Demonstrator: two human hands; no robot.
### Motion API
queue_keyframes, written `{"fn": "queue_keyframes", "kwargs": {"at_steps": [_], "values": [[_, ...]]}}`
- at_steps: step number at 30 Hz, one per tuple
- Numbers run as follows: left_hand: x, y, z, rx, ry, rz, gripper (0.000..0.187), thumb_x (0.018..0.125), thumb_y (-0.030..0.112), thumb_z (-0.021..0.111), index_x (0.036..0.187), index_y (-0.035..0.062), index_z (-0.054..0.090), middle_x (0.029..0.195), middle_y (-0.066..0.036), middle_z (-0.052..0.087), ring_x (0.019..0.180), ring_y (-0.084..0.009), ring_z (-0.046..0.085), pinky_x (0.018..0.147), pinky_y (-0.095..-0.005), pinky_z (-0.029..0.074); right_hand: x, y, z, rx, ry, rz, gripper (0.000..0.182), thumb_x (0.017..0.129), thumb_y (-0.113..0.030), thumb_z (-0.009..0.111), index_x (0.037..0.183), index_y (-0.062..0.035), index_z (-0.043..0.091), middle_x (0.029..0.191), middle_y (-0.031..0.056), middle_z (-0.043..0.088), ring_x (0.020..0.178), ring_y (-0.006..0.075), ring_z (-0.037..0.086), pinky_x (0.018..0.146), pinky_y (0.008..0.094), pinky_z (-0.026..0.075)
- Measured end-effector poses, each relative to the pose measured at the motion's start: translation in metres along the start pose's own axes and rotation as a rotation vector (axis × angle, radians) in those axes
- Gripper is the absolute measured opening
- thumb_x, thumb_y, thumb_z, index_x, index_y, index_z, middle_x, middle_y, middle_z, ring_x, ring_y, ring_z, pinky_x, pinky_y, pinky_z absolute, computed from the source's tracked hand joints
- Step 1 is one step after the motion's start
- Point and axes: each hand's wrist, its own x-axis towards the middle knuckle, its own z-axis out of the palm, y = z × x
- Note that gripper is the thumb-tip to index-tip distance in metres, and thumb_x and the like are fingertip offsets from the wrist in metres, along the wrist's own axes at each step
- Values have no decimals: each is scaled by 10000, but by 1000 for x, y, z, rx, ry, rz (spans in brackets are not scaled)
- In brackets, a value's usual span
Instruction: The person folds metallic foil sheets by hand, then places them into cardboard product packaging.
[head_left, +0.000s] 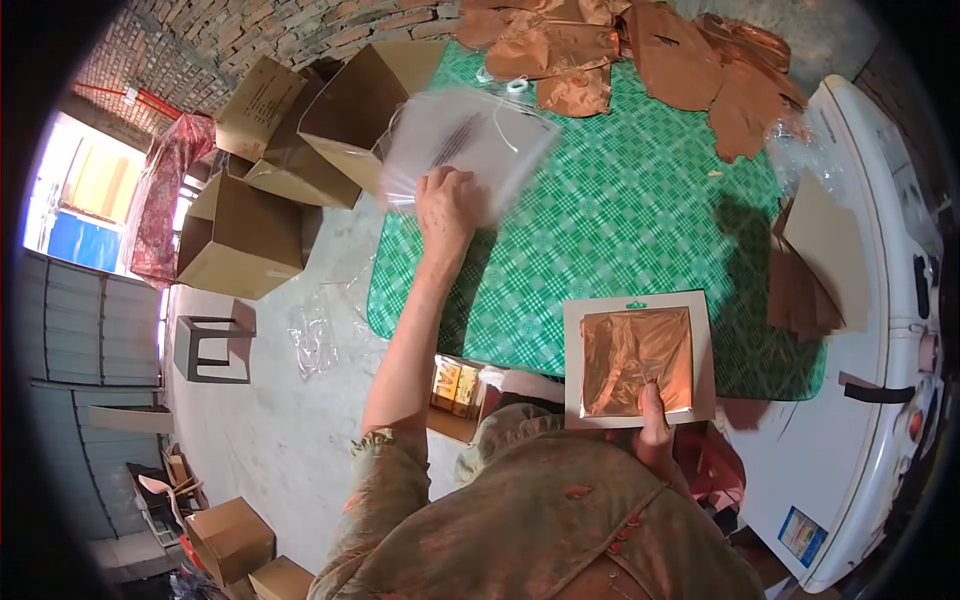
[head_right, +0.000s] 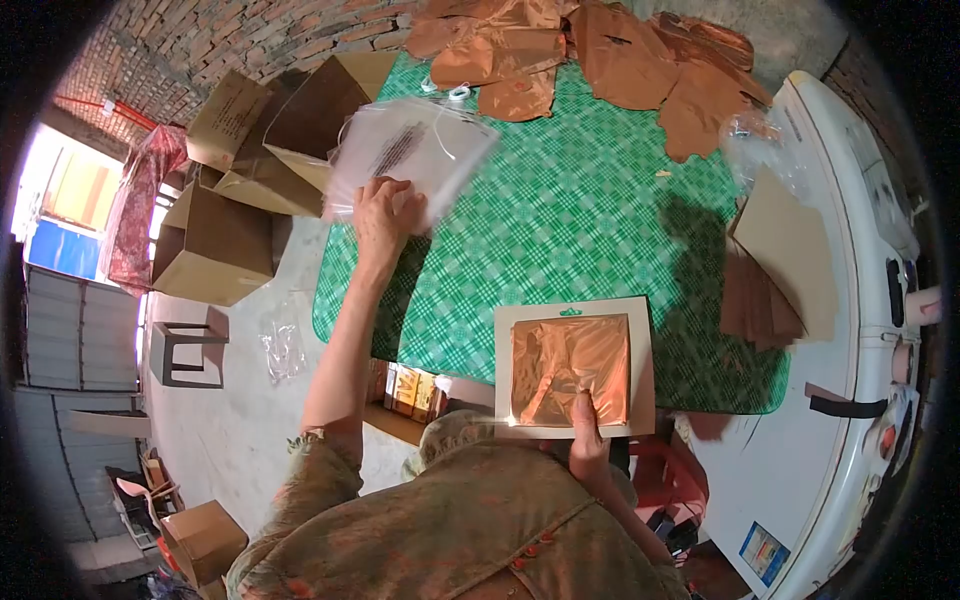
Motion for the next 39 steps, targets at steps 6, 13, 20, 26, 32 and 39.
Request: {"fn": "queue_keyframes", "kwargs": {"at_steps": [6, 13, 20, 26, 32, 39], "values": [[0, -11, 11, -119, 114, -55, 212, 859, 196, 841, 1009, 48, 819, 1110, -142, 718, 1090, -350, 638, 978, -438, 513, 4, -4, 8, -159, 9, -48, 439, 1041, -241, 581, 1385, 29, 543, 1174, 192, 695, 909, 282, 711, 711, 374, 573], [5, 5, -3, -176, 118, -66, 117, 855, 156, 823, 935, 72, 816, 1004, -119, 710, 979, -340, 628, 891, -447, 501, 2, -10, -12, -787, -97, -697, 542, 990, 6, 695, 1465, 170, 493, 1378, 352, 621, 1245, 406, 666, 1044, 420, 574], [-43, 86, -33, -228, -137, 195, 149, 880, 171, 837, 973, 60, 806, 992, -77, 697, 969, -305, 598, 886, -420, 487, 0, -43, 0, 227, 24, 33, 479, 1132, -335, 482, 1443, 28, 514, 1128, 204, 709, 830, 250, 713, 697, 362, 591], [-86, 119, -23, -386, -247, 214, 134, 843, 138, 853, 931, 56, 794, 954, -75, 672, 932, -297, 591, 851, -419, 463, -7, -74, -4, 29, 16, -3, 509, 1188, -351, 294, 1403, 60, 504, 1019, 138, 657, 781, 203, 685, 729, 306, 567], [-106, 127, -21, -495, -286, 169, 138, 834, 134, 857, 941, 67, 803, 965, -69, 680, 941, -291, 603, 872, -417, 464, -7, -83, 1, 110, -36, -45, 507, 1144, -377, 422, 1470, 10, 455, 1190, 181, 708, 843, 249, 734, 560, 331, 556], [-105, 132, -30, -517, -350, 250, 166, 838, 135, 849, 989, 85, 800, 998, -60, 689, 960, -285, 601, 878, -422, 464, 5, -86, 5, 436, -58, 55, 566, 1144, -502, 386, 1408, -24, 536, 1119, 158, 732, 801, 279, 706, 624, 375, 522]]}}
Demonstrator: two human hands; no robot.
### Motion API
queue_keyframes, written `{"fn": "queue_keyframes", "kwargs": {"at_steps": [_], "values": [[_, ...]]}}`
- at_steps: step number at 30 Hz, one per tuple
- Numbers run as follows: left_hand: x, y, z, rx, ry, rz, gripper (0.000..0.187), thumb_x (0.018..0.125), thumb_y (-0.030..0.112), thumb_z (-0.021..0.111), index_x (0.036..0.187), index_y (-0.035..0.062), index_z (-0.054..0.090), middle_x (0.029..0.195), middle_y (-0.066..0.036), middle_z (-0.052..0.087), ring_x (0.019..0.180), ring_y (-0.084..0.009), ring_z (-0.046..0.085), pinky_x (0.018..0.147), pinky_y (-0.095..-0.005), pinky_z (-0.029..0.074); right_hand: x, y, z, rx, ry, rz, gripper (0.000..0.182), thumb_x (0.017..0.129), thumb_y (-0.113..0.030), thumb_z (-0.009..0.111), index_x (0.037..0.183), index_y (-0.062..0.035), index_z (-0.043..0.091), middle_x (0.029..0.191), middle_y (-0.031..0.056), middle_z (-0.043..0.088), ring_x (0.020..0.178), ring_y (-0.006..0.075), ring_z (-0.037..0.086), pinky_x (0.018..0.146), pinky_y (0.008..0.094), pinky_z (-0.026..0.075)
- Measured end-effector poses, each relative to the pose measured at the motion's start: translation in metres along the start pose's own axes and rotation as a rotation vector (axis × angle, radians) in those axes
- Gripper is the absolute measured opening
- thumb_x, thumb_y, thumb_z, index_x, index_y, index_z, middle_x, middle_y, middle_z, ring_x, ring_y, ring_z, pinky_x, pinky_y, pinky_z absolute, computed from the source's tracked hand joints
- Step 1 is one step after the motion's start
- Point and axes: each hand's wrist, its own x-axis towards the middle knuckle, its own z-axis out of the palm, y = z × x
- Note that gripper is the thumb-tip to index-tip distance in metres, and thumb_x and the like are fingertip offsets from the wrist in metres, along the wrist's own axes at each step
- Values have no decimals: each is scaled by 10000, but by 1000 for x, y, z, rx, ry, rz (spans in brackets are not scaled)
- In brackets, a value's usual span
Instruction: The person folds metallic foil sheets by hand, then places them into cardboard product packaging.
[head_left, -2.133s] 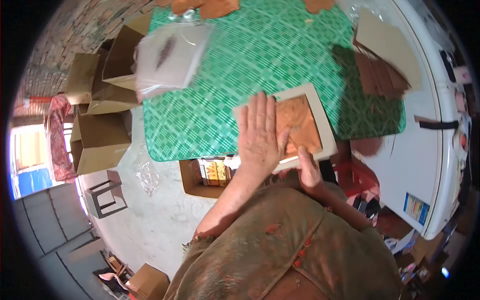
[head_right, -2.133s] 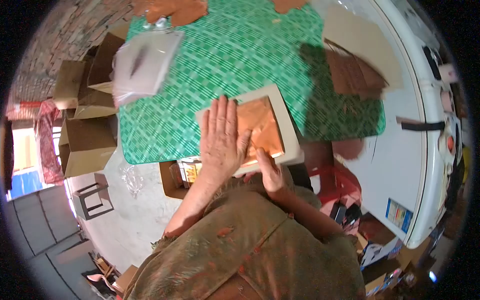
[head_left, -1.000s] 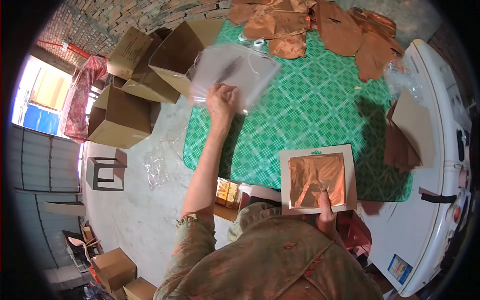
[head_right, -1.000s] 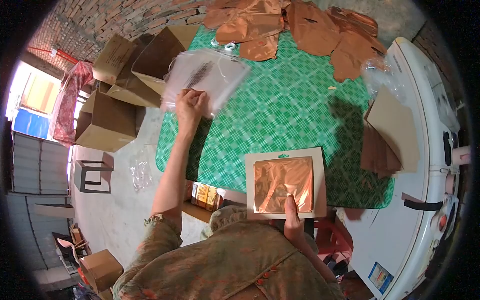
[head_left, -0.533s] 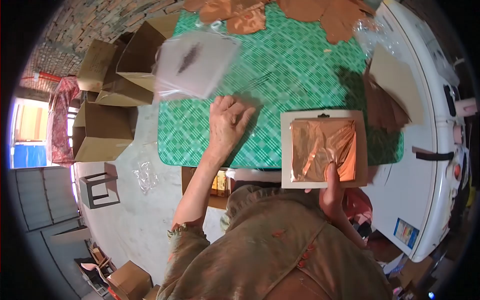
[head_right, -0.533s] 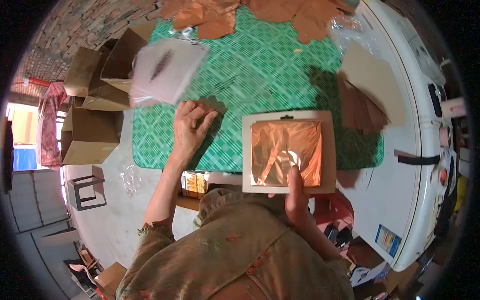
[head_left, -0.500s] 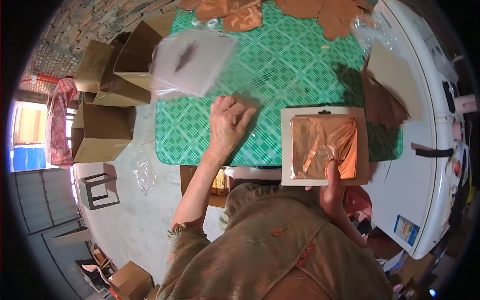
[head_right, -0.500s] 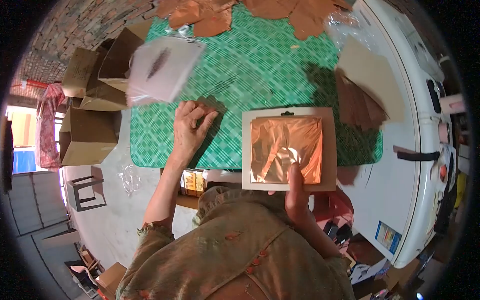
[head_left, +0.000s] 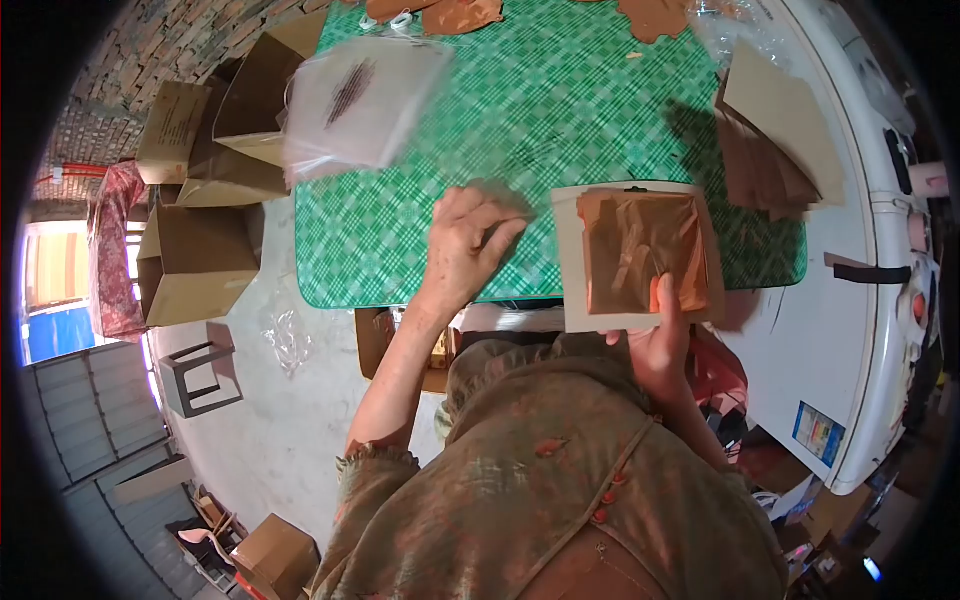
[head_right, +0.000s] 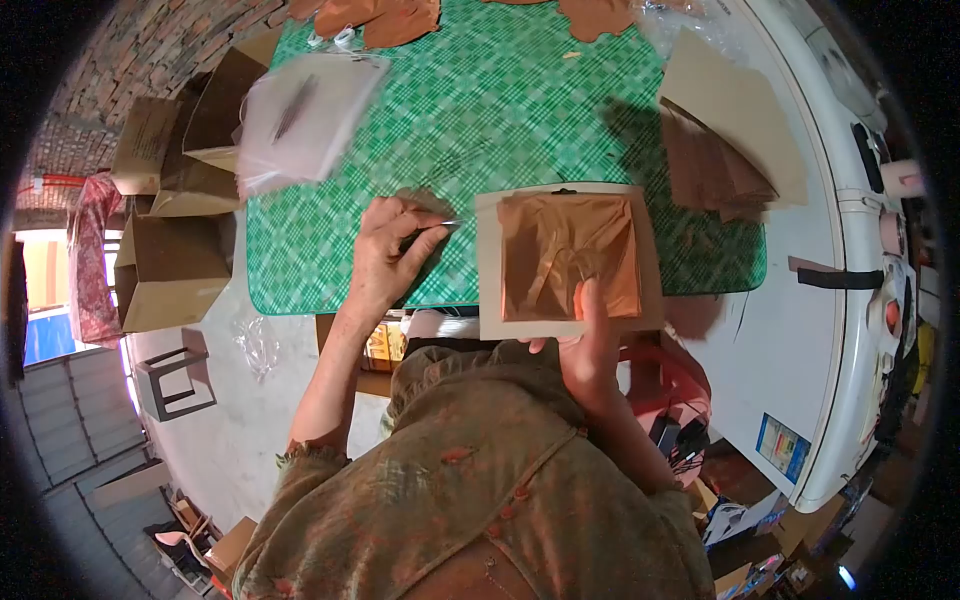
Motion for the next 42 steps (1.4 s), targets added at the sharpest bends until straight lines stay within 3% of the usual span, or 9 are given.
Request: {"fn": "queue_keyframes", "kwargs": {"at_steps": [3, 9, 17, 21, 23, 27, 37, 38, 42], "values": [[2, 4, -3, 104, -70, 74, 283, 840, 184, 868, 1090, 77, 792, 1043, -83, 675, 1012, -294, 601, 930, -420, 478, 4, -7, 4, 55, 9, 37, 563, 1151, -506, 362, 1362, -16, 540, 1085, 175, 729, 811, 306, 705, 643, 387, 522], [6, 24, -3, 273, -64, 143, 452, 787, 287, 891, 1161, 85, 735, 1092, -91, 627, 1009, -300, 566, 871, -431, 431, 5, -11, 6, 12, -8, 72, 564, 1156, -493, 346, 1327, 5, 546, 1069, 171, 740, 828, 300, 726, 678, 392, 546], [10, 22, 13, 206, -18, 151, 263, 822, 164, 833, 1043, 73, 723, 987, -80, 622, 938, -308, 574, 824, -433, 444, 10, -11, 2, -50, -9, 46, 516, 1165, -432, 361, 1360, 9, 546, 1021, 197, 737, 807, 274, 727, 681, 378, 554], [13, 19, 15, 137, -12, 129, 206, 824, 133, 821, 988, 61, 720, 947, -96, 630, 903, -315, 590, 803, -443, 463, 8, 1, -43, -698, 32, -175, 420, 1172, -331, 382, 1305, 25, 562, 953, 155, 718, 740, 214, 713, 639, 325, 549], [16, 22, 15, 158, -21, 123, 185, 840, 165, 816, 947, 63, 706, 927, -92, 641, 898, -316, 602, 790, -449, 468, -1, -23, -34, -815, -9, -54, 422, 1160, -330, 409, 1313, 34, 557, 915, 100, 693, 725, 186, 698, 608, 306, 545], [17, 27, 21, 205, -56, 105, 180, 863, 211, 807, 912, 74, 700, 862, -69, 658, 856, -302, 626, 776, -449, 471, -10, -26, -27, -534, -5, 146, 400, 1151, -343, 431, 1239, 24, 562, 812, 100, 704, 617, 189, 699, 513, 309, 532], [19, 32, 22, 214, -139, 76, 207, 903, 243, 786, 849, 62, 702, 730, -74, 676, 802, -297, 671, 784, -457, 493, -8, -47, -28, -606, 80, 161, 426, 1170, -373, 419, 1152, 8, 607, 733, 59, 650, 608, 131, 652, 504, 263, 466], [20, 32, 22, 205, -135, 78, 210, 905, 245, 784, 848, 60, 702, 728, -76, 676, 807, -300, 674, 783, -458, 494, -9, -42, -37, -661, 49, 47, 461, 1155, -434, 442, 1112, -8, 611, 711, 48, 637, 598, 129, 643, 497, 263, 447], [22, 32, 21, 177, -141, 71, 210, 905, 243, 779, 857, 51, 710, 727, -84, 679, 817, -309, 686, 786, -458, 502, -12, -49, -48, -542, 46, 313, 500, 1121, -489, 494, 1155, -10, 634, 811, 63, 653, 618, 134, 658, 494, 269, 460]]}}
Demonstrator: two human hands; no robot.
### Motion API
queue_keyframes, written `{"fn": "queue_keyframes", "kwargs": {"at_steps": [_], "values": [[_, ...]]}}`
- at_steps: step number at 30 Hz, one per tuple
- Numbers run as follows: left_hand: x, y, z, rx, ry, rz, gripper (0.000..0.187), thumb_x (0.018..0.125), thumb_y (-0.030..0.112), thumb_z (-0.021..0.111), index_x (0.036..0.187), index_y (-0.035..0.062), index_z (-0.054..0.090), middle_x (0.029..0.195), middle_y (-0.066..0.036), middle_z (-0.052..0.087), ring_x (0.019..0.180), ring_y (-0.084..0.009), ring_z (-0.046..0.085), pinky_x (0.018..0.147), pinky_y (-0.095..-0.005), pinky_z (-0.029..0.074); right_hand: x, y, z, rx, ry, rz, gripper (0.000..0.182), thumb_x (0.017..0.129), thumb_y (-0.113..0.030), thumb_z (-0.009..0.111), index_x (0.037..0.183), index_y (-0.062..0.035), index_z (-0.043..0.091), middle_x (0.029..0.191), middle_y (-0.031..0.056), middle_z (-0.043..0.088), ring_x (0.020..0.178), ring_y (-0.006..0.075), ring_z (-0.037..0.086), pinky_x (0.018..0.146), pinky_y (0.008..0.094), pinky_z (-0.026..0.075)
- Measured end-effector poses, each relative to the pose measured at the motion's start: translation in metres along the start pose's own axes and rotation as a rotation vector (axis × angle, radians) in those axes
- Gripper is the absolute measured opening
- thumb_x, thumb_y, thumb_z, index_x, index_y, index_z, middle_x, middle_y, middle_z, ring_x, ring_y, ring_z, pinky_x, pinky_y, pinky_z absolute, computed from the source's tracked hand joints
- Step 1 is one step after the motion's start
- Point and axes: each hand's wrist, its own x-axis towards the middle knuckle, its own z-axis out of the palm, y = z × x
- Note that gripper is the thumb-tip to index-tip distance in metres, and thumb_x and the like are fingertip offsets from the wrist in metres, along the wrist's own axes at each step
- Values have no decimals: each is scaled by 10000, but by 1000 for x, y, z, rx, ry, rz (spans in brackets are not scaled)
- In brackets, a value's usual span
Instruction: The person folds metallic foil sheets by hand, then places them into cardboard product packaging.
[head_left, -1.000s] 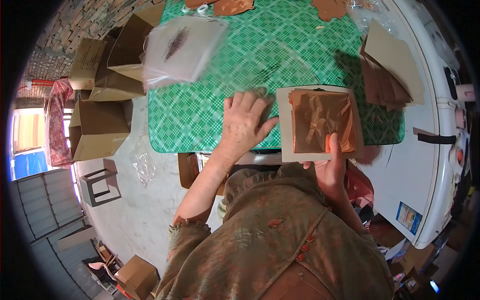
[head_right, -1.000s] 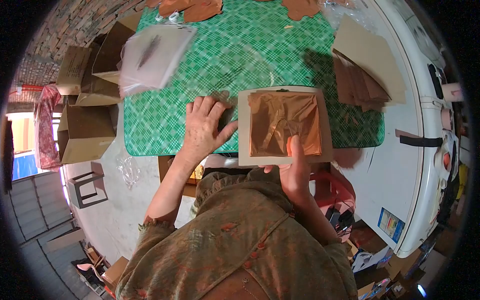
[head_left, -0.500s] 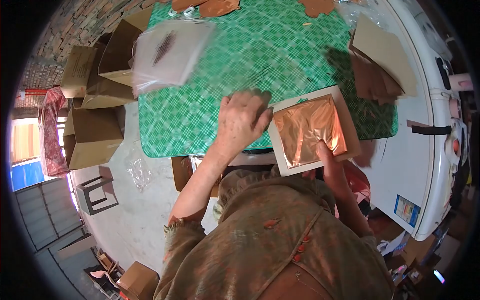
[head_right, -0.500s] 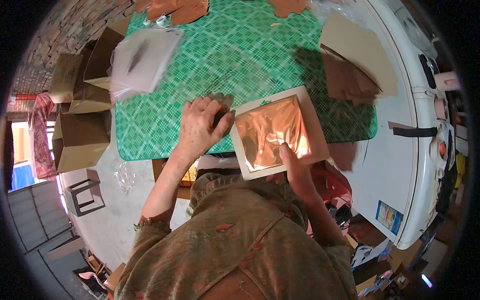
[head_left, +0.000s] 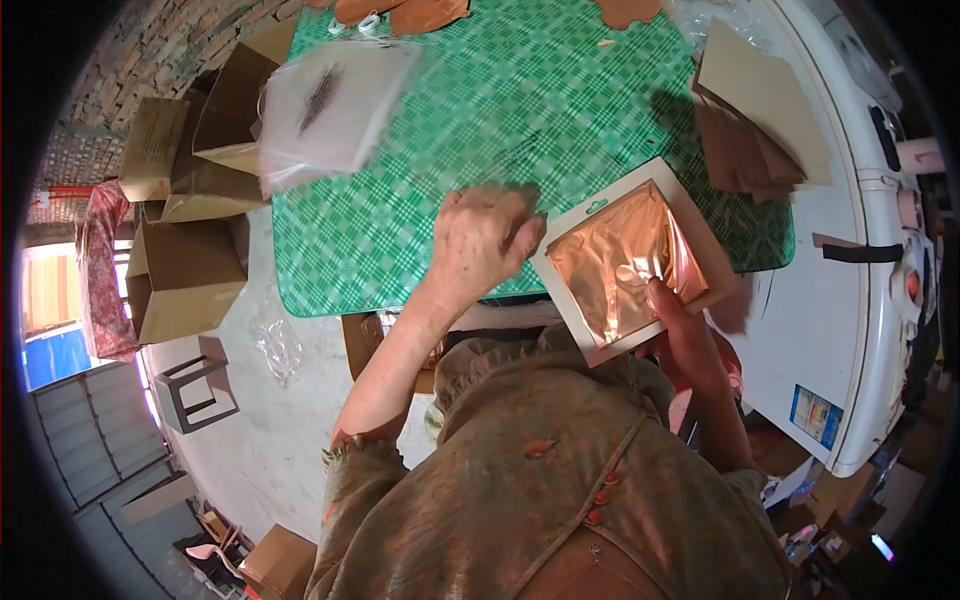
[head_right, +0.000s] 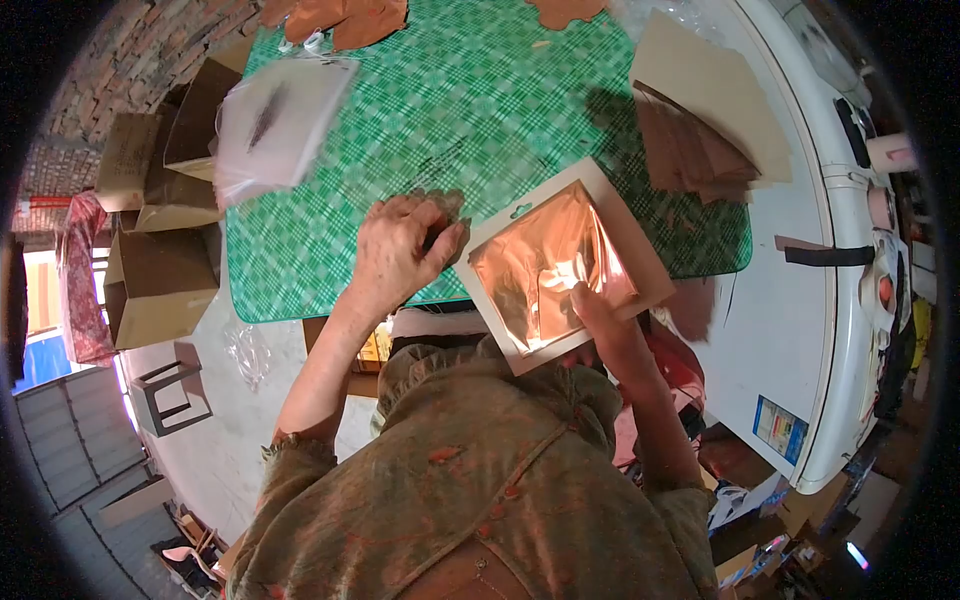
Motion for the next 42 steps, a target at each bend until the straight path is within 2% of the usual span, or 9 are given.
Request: {"fn": "queue_keyframes", "kwargs": {"at_steps": [5, 6, 13, 20, 23, 27, 30, 37, 42], "values": [[3, 2, -1, -1, -25, -1, 201, 899, 241, 776, 889, 46, 728, 737, -94, 687, 799, -318, 688, 801, -460, 522, -7, -1, 34, -11, 58, 24, 469, 1114, -447, 529, 1232, -7, 642, 998, 81, 673, 690, 144, 690, 517, 272, 553], [3, 4, -3, 10, -45, -8, 200, 900, 243, 775, 911, 47, 740, 738, -97, 688, 798, -318, 690, 803, -460, 527, -6, 1, 32, 0, -88, -11, 418, 1113, -379, 558, 1270, 2, 631, 1037, 78, 684, 719, 149, 697, 523, 281, 587], [5, 3, -3, -2, -67, 23, 272, 912, 262, 760, 1086, 55, 790, 736, -106, 699, 755, -306, 700, 756, -435, 555, -12, -16, 36, 54, -48, 32, 396, 1108, -324, 576, 1365, -24, 612, 1118, 72, 703, 773, 139, 706, 506, 282, 585], [16, 12, -1, 38, -70, -5, 229, 917, 285, 752, 932, 56, 744, 738, -108, 713, 669, -317, 704, 651, -439, 564, -9, -20, 7, -26, -74, -63, 410, 1076, -277, 613, 1361, 17, 640, 1150, 31, 690, 1131, 120, 608, 1028, 331, 489], [20, 10, 6, 34, -41, 31, 228, 915, 278, 749, 886, 52, 726, 716, -117, 706, 658, -314, 706, 629, -429, 568, -2, -18, 0, -142, -65, 43, 386, 1084, -326, 588, 1279, -1, 661, 1075, 41, 712, 1044, 118, 657, 942, 312, 523], [21, 10, 10, 54, -29, 61, 217, 919, 258, 744, 864, 49, 729, 667, -121, 686, 664, -313, 710, 625, -425, 569, -2, -49, 7, -162, -141, 264, 426, 1080, -444, 550, 1170, -48, 681, 892, 30, 728, 692, 117, 692, 632, 268, 527], [20, 9, 9, 37, -33, 60, 218, 926, 251, 745, 843, 50, 731, 651, -121, 679, 662, -318, 707, 629, -427, 568, 2, -35, 9, -112, -54, 170, 448, 1066, -497, 543, 1109, -69, 670, 779, 10, 697, 480, 104, 597, 454, 247, 420], [17, 13, -1, -23, -145, 104, 237, 947, 267, 745, 838, 56, 742, 665, -141, 682, 649, -336, 696, 637, -436, 561, -3, -37, 13, -62, -19, 36, 511, 1057, -505, 535, 1208, -39, 679, 762, 24, 701, 493, 91, 603, 436, 232, 427], [17, 19, -12, -49, -255, 85, 239, 965, 266, 714, 860, 54, 748, 674, -153, 683, 658, -358, 692, 645, -453, 558, -4, -39, 17, -91, -40, 152, 504, 1065, -502, 527, 1221, -54, 697, 760, 12, 711, 502, 93, 608, 441, 235, 432]]}}
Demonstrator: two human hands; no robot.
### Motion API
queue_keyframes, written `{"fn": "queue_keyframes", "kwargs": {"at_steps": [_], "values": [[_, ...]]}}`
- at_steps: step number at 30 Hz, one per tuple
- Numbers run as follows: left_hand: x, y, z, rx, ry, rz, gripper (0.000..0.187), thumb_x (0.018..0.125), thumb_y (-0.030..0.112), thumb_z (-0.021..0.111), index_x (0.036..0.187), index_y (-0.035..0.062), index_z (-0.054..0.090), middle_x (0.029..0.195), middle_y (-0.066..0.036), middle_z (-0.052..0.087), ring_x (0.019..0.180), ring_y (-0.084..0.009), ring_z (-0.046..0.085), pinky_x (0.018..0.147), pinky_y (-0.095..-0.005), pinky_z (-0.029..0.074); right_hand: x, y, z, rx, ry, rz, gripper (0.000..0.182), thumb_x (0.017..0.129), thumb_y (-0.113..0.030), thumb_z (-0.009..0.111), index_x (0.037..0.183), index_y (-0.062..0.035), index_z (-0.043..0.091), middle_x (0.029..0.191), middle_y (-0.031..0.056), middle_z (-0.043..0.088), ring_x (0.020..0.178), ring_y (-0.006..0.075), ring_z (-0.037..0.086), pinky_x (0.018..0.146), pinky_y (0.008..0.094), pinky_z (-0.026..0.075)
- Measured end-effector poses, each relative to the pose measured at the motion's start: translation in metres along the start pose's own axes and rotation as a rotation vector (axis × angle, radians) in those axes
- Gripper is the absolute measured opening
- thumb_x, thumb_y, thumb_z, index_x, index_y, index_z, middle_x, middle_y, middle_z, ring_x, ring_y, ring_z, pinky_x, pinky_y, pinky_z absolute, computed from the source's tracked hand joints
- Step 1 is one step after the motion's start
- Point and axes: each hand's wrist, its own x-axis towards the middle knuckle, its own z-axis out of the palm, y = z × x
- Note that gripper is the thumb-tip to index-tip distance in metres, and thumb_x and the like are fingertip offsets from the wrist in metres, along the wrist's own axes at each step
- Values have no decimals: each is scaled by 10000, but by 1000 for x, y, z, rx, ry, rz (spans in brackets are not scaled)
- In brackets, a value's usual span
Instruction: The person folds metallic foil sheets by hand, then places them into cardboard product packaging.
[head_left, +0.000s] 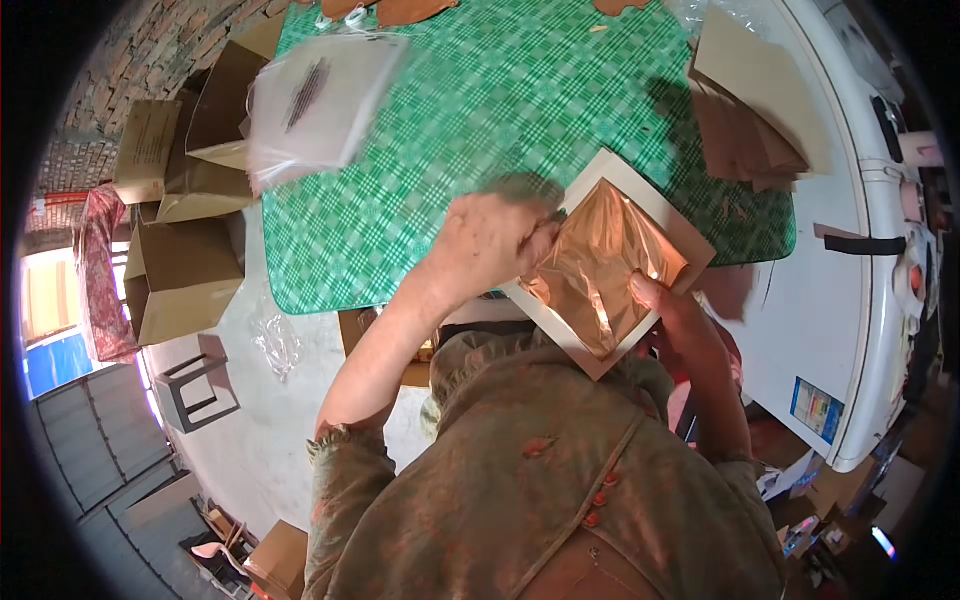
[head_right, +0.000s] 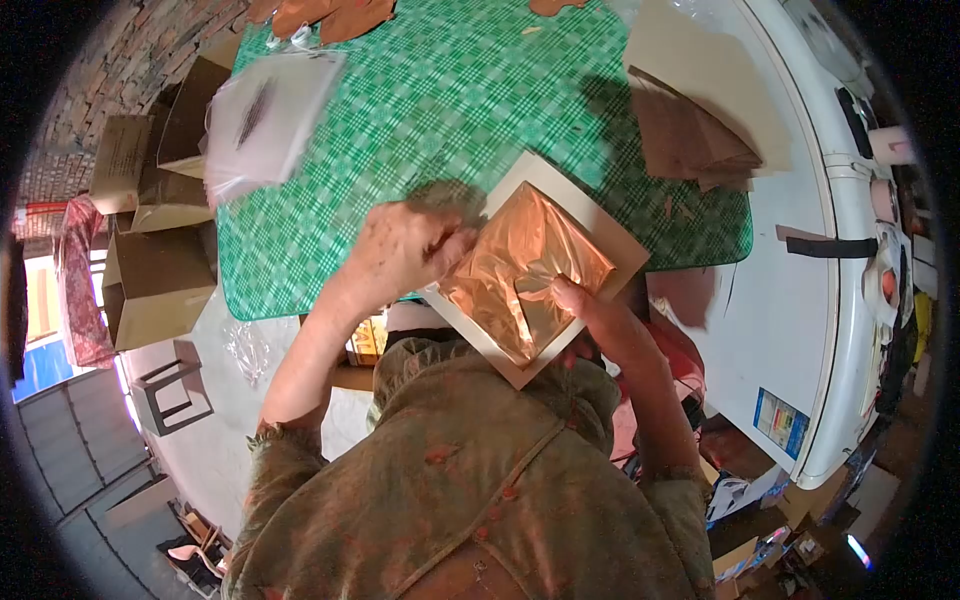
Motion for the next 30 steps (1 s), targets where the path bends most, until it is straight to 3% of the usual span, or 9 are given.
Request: {"fn": "queue_keyframes", "kwargs": {"at_steps": [5, 9, 12, 15, 23, 26, 30], "values": [[3, -3, -4, 58, -30, -21, 189, 943, 231, 705, 888, 50, 715, 706, -149, 692, 699, -354, 700, 681, -458, 564, 12, 13, 2, 58, 44, 23, 505, 1076, -460, 572, 1324, -34, 684, 875, 43, 737, 533, 116, 627, 500, 244, 468], [2, 1, 3, 43, 59, 74, 154, 925, 195, 702, 884, 47, 692, 730, -143, 696, 739, -344, 707, 704, -448, 568, 25, 30, 7, 78, -6, -132, 433, 1063, -383, 610, 1321, -36, 625, 958, 42, 716, 639, 121, 672, 477, 269, 487], [2, -1, 2, 40, 67, 82, 148, 923, 188, 703, 883, 46, 692, 729, -141, 696, 742, -338, 709, 708, -445, 569, 17, 15, 9, 88, -127, 12, 552, 1092, -445, 593, 1437, -16, 613, 925, 40, 730, 592, 138, 674, 527, 293, 508], [3, -3, -1, 59, 50, 68, 152, 927, 192, 708, 885, 47, 694, 709, -143, 689, 708, -338, 704, 700, -446, 568, 24, 28, 15, 76, -108, -172, 559, 1104, -459, 565, 1437, -12, 613, 901, 46, 731, 575, 140, 674, 517, 284, 494], [-11, 10, 1, 176, -118, 105, 158, 935, 197, 709, 938, 39, 708, 725, -142, 700, 692, -339, 716, 719, -434, 585, 28, 56, 18, 37, -105, -105, 566, 1123, -454, 530, 1514, -47, 573, 876, 61, 759, 578, 118, 690, 513, 265, 485], [-5, 3, 2, 148, 7, 25, 160, 908, 169, 723, 1000, 40, 698, 809, -144, 730, 764, -329, 738, 736, -422, 594, 24, 47, 22, 50, -122, -106, 568, 1124, -467, 524, 1521, -63, 560, 840, 52, 759, 579, 121, 690, 507, 254, 479], [-3, 3, 2, 177, 72, 109, 194, 881, 145, 735, 1031, 37, 679, 852, -139, 736, 845, -325, 751, 785, -430, 596, 25, 31, 37, 130, -163, -95, 530, 1131, -478, 503, 1457, -64, 561, 811, 66, 749, 589, 136, 699, 487, 237, 467]]}}
